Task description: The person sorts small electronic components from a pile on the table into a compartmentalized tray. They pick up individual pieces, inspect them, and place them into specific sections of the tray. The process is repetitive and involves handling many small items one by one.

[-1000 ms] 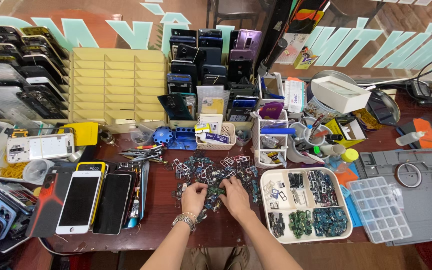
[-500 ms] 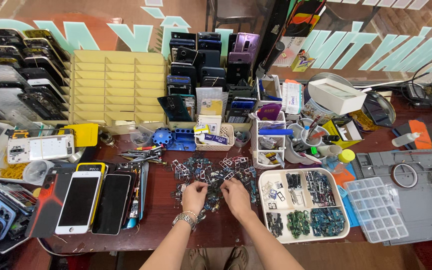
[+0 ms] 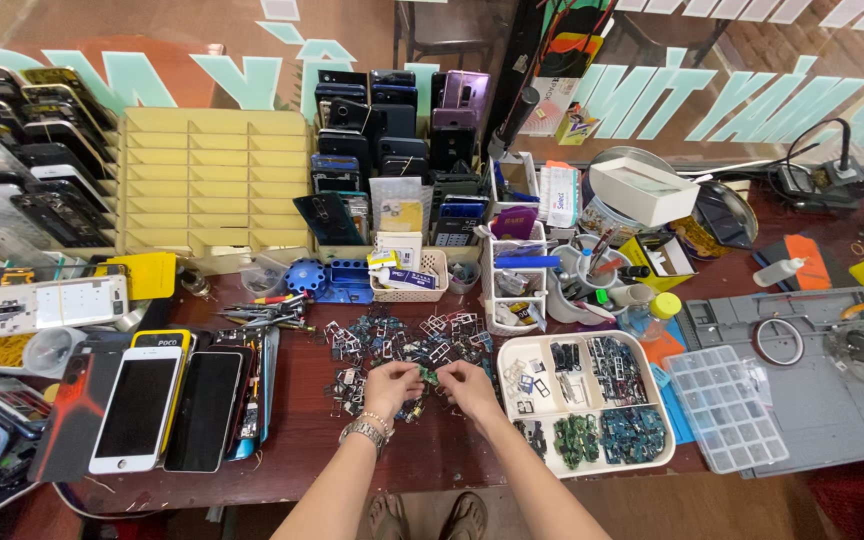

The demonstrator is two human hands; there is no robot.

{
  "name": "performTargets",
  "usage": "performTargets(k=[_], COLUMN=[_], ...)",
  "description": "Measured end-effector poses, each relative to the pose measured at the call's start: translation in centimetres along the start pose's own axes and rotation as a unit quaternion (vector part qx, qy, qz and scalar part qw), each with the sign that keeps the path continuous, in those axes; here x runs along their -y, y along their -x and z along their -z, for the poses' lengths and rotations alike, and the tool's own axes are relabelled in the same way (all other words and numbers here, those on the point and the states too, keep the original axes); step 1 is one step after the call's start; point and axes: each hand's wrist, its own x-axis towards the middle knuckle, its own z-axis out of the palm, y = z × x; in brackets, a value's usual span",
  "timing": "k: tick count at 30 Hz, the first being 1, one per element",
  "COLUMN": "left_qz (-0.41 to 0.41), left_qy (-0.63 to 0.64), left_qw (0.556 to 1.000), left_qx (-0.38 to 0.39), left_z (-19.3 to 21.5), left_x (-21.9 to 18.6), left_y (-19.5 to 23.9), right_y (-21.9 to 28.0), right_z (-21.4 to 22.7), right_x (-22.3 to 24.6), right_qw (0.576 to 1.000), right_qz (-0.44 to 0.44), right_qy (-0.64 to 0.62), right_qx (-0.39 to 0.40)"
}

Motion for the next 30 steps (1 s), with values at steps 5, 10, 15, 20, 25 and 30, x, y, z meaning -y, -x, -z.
performTargets(k=[5, 10, 15, 20, 25, 30], left_qz=[-0.013, 0.024, -0.033, -0.014, -0.009, -0.001], left_qy=[0.002, 0.088, 0.078, 0.081, 0.110, 0.070], left_qw=[0.999, 0.995, 0.996, 0.996, 0.992, 0.995], left_qx=[-0.035, -0.032, -0.019, 0.027, 0.053, 0.072], left_z=[-1.1, -1.3, -1.0, -1.8, -2.8, -4.6], left_x=[-1.1, -1.1, -1.2, -2.6, -3.6, -3.2], left_y=[0.9, 0.5, 0.2, 1.1, 1.8, 1.8], right_y=[1.4, 3.0, 1.7, 0.0, -0.1, 0.9], right_z=[0.0, -0.5, 0.1, 1.4, 3.3, 5.0], right_x=[2.1, 3.4, 2.8, 1.0, 0.5, 0.2], right_qw=[0.991, 0.960, 0.986, 0.995, 0.987, 0.990], right_qz=[0.093, 0.203, 0.153, 0.077, 0.033, 0.040], right_qy=[0.094, 0.187, 0.060, -0.004, -0.125, -0.118], right_qx=[-0.018, -0.043, 0.022, 0.066, 0.094, 0.072])
